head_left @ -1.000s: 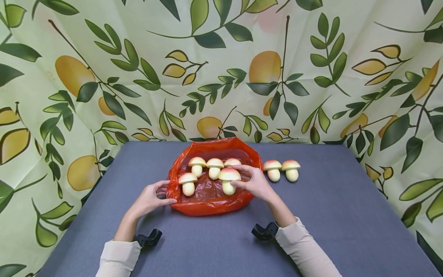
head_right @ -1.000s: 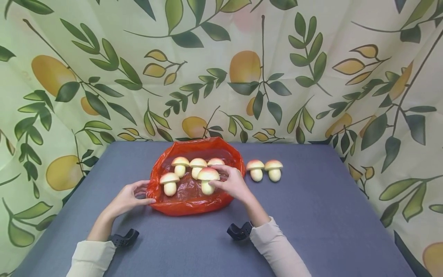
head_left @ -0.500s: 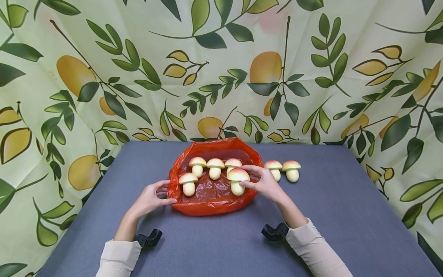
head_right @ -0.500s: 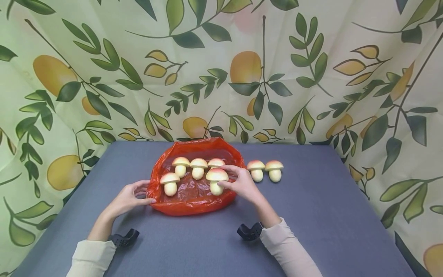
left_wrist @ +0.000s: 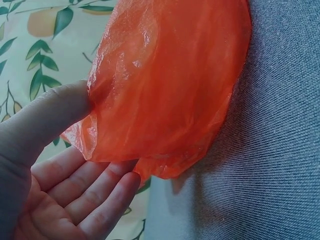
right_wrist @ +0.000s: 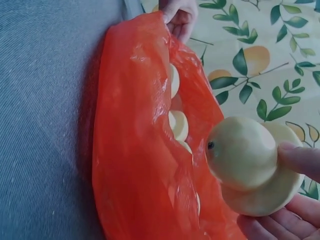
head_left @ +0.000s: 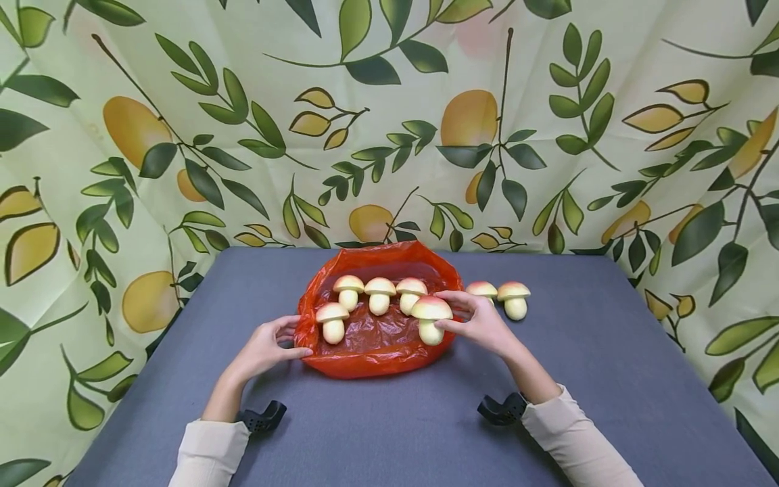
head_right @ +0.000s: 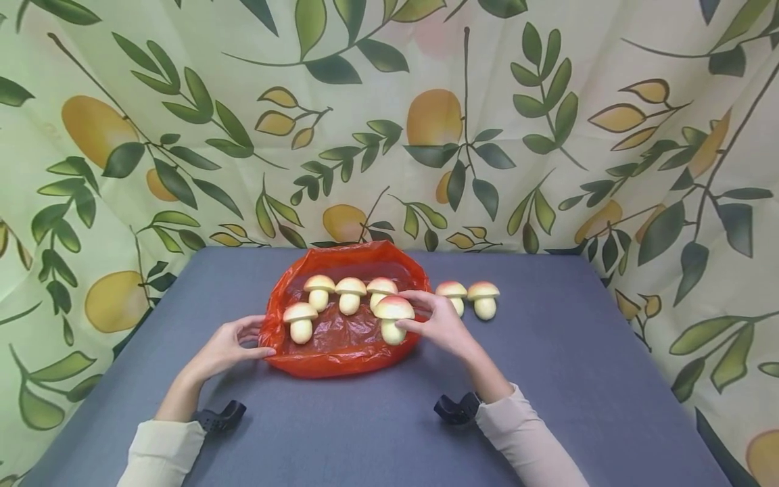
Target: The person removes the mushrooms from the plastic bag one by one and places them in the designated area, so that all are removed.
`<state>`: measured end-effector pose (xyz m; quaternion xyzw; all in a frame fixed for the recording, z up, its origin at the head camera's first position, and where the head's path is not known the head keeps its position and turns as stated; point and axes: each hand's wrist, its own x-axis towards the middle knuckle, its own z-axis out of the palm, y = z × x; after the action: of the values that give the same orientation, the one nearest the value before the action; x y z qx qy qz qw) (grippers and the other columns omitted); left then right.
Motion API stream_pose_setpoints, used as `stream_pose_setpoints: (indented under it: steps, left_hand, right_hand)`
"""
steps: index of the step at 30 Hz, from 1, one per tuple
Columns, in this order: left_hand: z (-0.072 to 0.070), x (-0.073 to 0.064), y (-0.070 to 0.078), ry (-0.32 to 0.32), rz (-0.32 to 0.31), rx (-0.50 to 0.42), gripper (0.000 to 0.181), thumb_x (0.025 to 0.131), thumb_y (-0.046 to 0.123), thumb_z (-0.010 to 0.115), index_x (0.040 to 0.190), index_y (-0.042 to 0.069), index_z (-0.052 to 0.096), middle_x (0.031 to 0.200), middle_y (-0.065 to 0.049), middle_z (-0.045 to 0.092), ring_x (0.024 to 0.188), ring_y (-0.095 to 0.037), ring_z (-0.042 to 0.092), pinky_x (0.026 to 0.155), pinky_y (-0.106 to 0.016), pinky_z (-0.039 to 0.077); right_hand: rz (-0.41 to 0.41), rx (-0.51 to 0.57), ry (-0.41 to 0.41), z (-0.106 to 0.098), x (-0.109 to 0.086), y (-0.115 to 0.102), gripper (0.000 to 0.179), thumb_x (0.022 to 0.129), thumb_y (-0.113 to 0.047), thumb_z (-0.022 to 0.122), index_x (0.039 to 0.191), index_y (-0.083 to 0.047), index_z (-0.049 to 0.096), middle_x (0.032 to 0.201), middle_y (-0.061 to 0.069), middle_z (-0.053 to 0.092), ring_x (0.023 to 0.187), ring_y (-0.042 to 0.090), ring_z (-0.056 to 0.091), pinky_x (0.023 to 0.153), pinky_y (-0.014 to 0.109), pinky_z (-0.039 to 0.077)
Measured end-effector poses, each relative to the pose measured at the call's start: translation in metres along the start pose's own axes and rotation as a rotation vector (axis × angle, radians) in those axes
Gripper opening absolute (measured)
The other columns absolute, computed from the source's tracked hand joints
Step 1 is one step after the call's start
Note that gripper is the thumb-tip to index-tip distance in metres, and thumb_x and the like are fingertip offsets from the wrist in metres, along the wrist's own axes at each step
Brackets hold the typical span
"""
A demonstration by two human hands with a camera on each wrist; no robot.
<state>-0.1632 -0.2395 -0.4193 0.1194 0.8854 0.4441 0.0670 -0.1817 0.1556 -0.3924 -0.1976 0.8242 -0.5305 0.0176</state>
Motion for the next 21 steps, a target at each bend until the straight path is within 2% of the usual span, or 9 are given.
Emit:
stream_pose_setpoints:
  steps: [4, 7, 14, 21]
  left_hand:
    - [0.0, 0.001, 0.0, -0.006, 0.01, -0.006, 0.065, 0.079, 0.014, 0.079, 0.13, -0.013, 0.049, 0.123, -0.031, 0.06, 0.108, -0.039, 0.065, 0.092, -0.046, 0.056]
    - [0.0, 0.001, 0.0, -0.004, 0.009, -0.007, 0.064, 0.079, 0.013, 0.079, 0.129, -0.013, 0.049, 0.123, -0.031, 0.06, 0.108, -0.039, 0.065, 0.093, -0.047, 0.055]
    - [0.0, 0.001, 0.0, -0.001, 0.005, -0.015, 0.064, 0.078, 0.012, 0.079, 0.129, -0.014, 0.049, 0.123, -0.032, 0.06, 0.108, -0.039, 0.065, 0.093, -0.046, 0.055]
    - [0.0, 0.0, 0.001, -0.008, -0.002, -0.006, 0.065, 0.079, 0.014, 0.079, 0.13, -0.013, 0.049, 0.124, -0.031, 0.06, 0.109, -0.04, 0.064, 0.094, -0.047, 0.055]
  right_hand:
    - [-0.01, -0.002, -0.008, -0.006, -0.002, 0.002, 0.048, 0.08, -0.007, 0.076, 0.124, 0.003, 0.06, 0.122, 0.023, 0.065, 0.105, 0.001, 0.064, 0.088, 0.013, 0.053]
    - [-0.026, 0.022, -0.026, -0.011, -0.002, 0.003, 0.048, 0.081, -0.006, 0.075, 0.125, 0.004, 0.059, 0.122, 0.025, 0.064, 0.102, -0.01, 0.061, 0.087, 0.009, 0.051]
    - [-0.048, 0.089, -0.054, -0.02, -0.005, 0.005, 0.05, 0.081, 0.0, 0.073, 0.127, 0.01, 0.055, 0.125, 0.031, 0.059, 0.1, -0.012, 0.061, 0.088, 0.009, 0.051]
    - [-0.051, 0.079, -0.075, -0.031, -0.011, 0.007, 0.051, 0.082, 0.001, 0.072, 0.127, 0.013, 0.053, 0.125, 0.029, 0.057, 0.1, -0.011, 0.061, 0.088, 0.009, 0.051]
